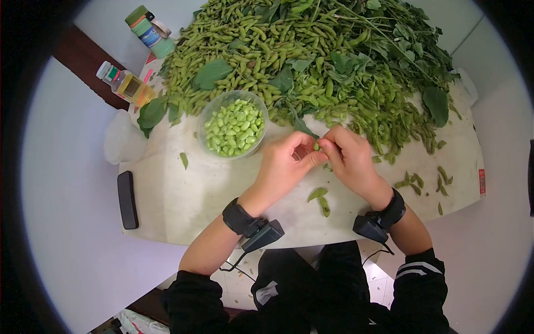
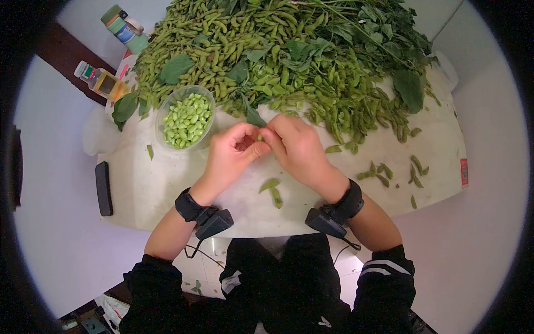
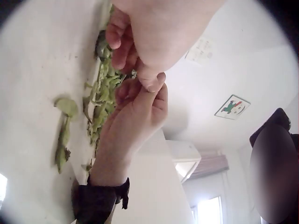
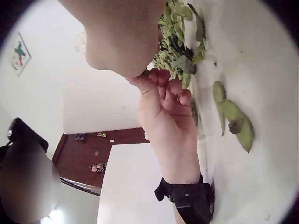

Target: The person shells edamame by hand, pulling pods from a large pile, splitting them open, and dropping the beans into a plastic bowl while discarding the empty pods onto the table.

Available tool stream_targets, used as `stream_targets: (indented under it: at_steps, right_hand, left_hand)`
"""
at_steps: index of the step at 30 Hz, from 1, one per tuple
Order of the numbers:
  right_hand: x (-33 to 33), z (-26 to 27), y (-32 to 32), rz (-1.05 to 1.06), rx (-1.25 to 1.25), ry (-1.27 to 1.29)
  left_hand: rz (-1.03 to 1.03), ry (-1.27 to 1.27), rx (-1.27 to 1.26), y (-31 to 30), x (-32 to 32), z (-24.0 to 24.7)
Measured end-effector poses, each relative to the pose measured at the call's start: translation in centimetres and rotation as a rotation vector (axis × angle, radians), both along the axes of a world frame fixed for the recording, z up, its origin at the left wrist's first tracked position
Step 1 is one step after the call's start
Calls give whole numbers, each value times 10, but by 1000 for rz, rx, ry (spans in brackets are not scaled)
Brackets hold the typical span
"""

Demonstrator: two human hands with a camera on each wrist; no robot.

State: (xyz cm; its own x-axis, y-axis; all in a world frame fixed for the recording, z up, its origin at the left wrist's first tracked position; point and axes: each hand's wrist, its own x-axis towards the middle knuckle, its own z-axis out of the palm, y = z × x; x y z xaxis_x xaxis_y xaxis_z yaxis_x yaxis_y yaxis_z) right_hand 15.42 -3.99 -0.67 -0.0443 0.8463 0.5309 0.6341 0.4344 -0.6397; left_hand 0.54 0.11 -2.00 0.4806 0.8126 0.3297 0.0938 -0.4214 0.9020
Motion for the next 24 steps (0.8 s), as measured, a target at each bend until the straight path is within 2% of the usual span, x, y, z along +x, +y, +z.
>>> stream_targets:
  at_steps: [4,6,8,12,14,17,24]
  right_hand:
    - [1,0,-1,56,-48,65]
    - [0,1,-3,78,-101,117]
    - [1,3,-4,99,-327,309]
    - [0,7,-5,164,-351,418]
    - [0,7,-4,245,-409,550]
    - [3,9,-4,296,-453,566]
    - [4,11,-4,272,-491,594]
  left_hand:
    - [-21,15,-108,0,-1,1]
    - [-72,-109,-204,0,0,2]
    - [-112,-173,-280,-2,-1,7]
    - [-183,-284,-425,-2,-2,11]
    - [-186,-251,-431,0,-5,11]
    - [-184,-215,-437,2,-7,10]
    - [-147,-277,-422,1,-7,9]
